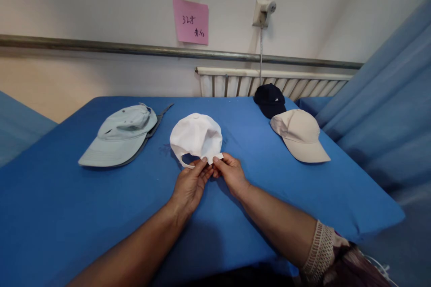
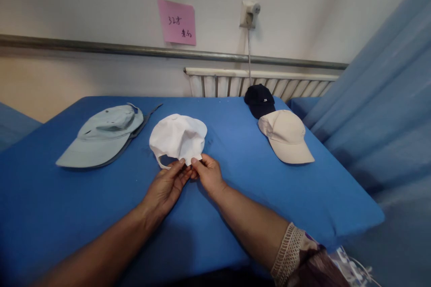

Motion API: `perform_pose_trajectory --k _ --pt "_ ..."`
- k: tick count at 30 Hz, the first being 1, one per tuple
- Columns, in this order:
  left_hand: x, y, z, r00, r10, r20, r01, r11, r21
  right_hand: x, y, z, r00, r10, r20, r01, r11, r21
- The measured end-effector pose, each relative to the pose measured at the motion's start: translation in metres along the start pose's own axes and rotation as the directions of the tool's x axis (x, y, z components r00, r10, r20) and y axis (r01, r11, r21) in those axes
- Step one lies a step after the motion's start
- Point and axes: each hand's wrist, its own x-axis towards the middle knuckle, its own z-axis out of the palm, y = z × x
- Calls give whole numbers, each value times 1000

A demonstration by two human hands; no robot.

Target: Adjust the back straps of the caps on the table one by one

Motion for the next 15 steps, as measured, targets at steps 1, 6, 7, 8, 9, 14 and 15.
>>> perform_pose_trajectory --k 1,6,7,8,9,14,15 --pt "0 0 0 1000 -2 1 2 1000 0 0 0 0 1000 -3 -2 3 1000 -7" --pt "2 -1 -2 1000 -11 -17 11 1000 11 -2 0 2 999 -36 -29 35 999 -26" --pt "2 -1 -2 1000 -12 -17 12 1000 14 -2 0 2 999 -37 -31 36 999 -22" --pt "3 -2 -3 1000 -11 -15 11 1000 15 -1 0 2 999 -34 -31 33 999 -15" --pt "4 -2 -3 1000 -9 -10 10 1000 15 -1 0 2 999 -26 -27 26 1000 -9" --pt "4 -3 -3 998 -21 65 21 1000 -10 2 0 0 1000 24 -9 -24 1000 14" --pt "4 -3 -3 995 -21 93 22 1000 -7 2 0 0 1000 30 -10 -30 999 18"
